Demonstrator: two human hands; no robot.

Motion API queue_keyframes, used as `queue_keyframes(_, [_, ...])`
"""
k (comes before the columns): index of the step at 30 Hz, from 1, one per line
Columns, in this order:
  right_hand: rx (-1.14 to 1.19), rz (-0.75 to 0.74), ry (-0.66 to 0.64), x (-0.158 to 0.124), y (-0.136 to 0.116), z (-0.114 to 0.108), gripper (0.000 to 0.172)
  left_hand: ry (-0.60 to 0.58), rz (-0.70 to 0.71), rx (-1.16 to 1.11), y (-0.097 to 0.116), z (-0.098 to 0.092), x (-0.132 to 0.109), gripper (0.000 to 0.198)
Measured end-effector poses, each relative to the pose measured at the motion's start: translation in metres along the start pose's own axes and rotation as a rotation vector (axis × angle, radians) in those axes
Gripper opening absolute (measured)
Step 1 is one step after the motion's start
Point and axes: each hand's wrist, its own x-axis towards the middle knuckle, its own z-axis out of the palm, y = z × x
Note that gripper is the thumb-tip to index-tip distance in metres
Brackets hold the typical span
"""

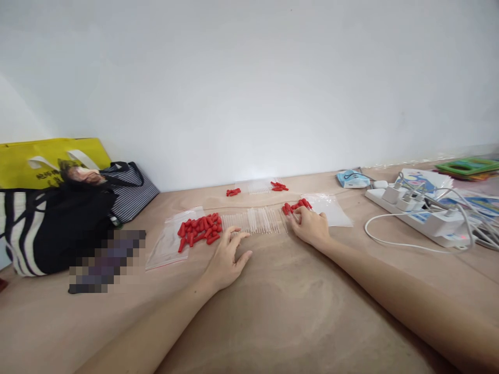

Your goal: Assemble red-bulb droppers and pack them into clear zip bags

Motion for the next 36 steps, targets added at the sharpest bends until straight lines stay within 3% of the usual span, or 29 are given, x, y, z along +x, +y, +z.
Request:
queue_keyframes(4, [-0.022, -0.009, -0.017, 0.030, 0.014, -0.006, 0.026, -0.020, -0.017, 0.008, 0.000, 0.000, 0.001, 0.026])
queue_keyframes(7, [-0.075, -0.115, -0.084, 0.052, 0.022, -0.006, 0.027, -0.034, -0.023, 0.007, 0.000, 0.000, 0.001, 0.025])
queue_keyframes(11, [-0.072, -0.178, -0.122, 0.063, 0.025, 0.003, 0.027, -0.049, -0.023, 0.004, -0.001, 0.000, 0.001, 0.025])
queue_keyframes(15, [-0.046, -0.192, -0.108, 0.070, 0.025, 0.008, 0.020, -0.062, -0.025, 0.006, 0.000, -0.001, 0.000, 0.024])
queue_keyframes(18, [0.074, -0.168, 0.010, 0.072, 0.021, 0.006, 0.020, -0.066, -0.019, 0.010, 0.001, -0.001, 0.000, 0.023])
queue_keyframes(21, [0.401, -0.234, 0.178, 0.053, 0.002, 0.000, 0.024, -0.053, 0.004, 0.010, 0.002, -0.002, 0.001, 0.027])
queue_keyframes(23, [0.482, -0.432, 0.096, 0.023, -0.018, -0.006, 0.019, -0.028, 0.022, 0.011, 0.002, -0.002, 0.001, 0.034])
queue_keyframes(25, [0.406, -0.615, -0.070, -0.012, -0.039, -0.011, 0.014, -0.005, 0.044, 0.007, 0.002, -0.002, 0.001, 0.040])
queue_keyframes(28, [0.298, -0.697, -0.173, -0.050, -0.059, -0.016, 0.012, -0.049, 0.103, -0.029, 0.002, -0.001, 0.001, 0.039])
queue_keyframes(31, [0.299, -0.624, -0.190, -0.050, -0.057, -0.017, 0.014, -0.119, 0.168, -0.048, 0.002, -0.001, 0.002, 0.021])
queue_keyframes(36, [0.123, -0.197, -0.038, -0.004, -0.029, -0.015, 0.019, -0.117, 0.155, -0.037, 0.004, 0.001, 0.005, 0.018])
